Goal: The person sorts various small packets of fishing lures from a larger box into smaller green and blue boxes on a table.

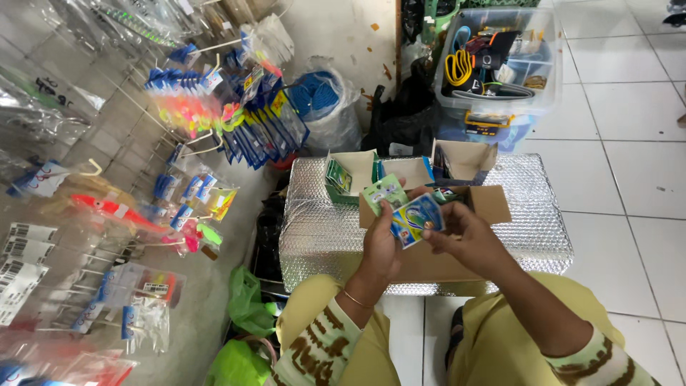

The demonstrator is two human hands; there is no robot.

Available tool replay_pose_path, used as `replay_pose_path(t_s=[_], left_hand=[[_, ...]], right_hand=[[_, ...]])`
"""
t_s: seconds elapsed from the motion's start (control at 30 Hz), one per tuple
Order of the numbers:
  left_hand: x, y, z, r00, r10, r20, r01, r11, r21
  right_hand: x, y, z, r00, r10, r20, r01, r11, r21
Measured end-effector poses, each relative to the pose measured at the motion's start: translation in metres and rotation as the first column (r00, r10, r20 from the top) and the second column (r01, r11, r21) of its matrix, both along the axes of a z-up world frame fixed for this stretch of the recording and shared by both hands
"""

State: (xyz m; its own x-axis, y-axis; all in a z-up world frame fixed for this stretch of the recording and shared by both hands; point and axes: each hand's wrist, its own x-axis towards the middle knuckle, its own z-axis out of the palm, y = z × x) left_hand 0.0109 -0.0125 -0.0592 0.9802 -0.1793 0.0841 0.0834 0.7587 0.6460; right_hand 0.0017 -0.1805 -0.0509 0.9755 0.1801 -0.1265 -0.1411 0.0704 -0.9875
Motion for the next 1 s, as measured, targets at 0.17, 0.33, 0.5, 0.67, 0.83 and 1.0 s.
replay_pose_path(t_s=[0.17, 0.33, 0.5, 0.67, 0.83, 1.0], left_hand=[[-0.007, -0.002, 0.014, 0.988, 0.111, -0.108, -0.089, 0.978, 0.186], [-0.003, 0.006, -0.021, 0.997, 0.079, -0.008, -0.072, 0.939, 0.335], [-0.003, 0.001, -0.032, 0.996, 0.077, 0.04, -0.087, 0.914, 0.397], [-0.02, -0.005, -0.004, 0.996, 0.004, 0.087, -0.041, 0.905, 0.424], [-0.028, 0.001, 0.025, 0.995, -0.048, 0.089, 0.003, 0.89, 0.457], [-0.031, 0.0, 0.03, 0.991, -0.1, 0.086, 0.052, 0.895, 0.443]], right_hand=[[0.0, -0.002, -0.006, 0.997, -0.041, 0.072, 0.029, 0.987, 0.159], [0.006, -0.012, 0.008, 0.975, -0.128, 0.182, 0.101, 0.984, 0.149], [0.002, -0.011, 0.018, 0.964, -0.174, 0.201, 0.15, 0.98, 0.129], [-0.003, -0.007, 0.032, 0.963, -0.213, 0.167, 0.192, 0.972, 0.132], [-0.01, 0.0, 0.04, 0.953, -0.262, 0.154, 0.236, 0.957, 0.167], [-0.009, -0.004, 0.036, 0.933, -0.27, 0.239, 0.244, 0.961, 0.132]])
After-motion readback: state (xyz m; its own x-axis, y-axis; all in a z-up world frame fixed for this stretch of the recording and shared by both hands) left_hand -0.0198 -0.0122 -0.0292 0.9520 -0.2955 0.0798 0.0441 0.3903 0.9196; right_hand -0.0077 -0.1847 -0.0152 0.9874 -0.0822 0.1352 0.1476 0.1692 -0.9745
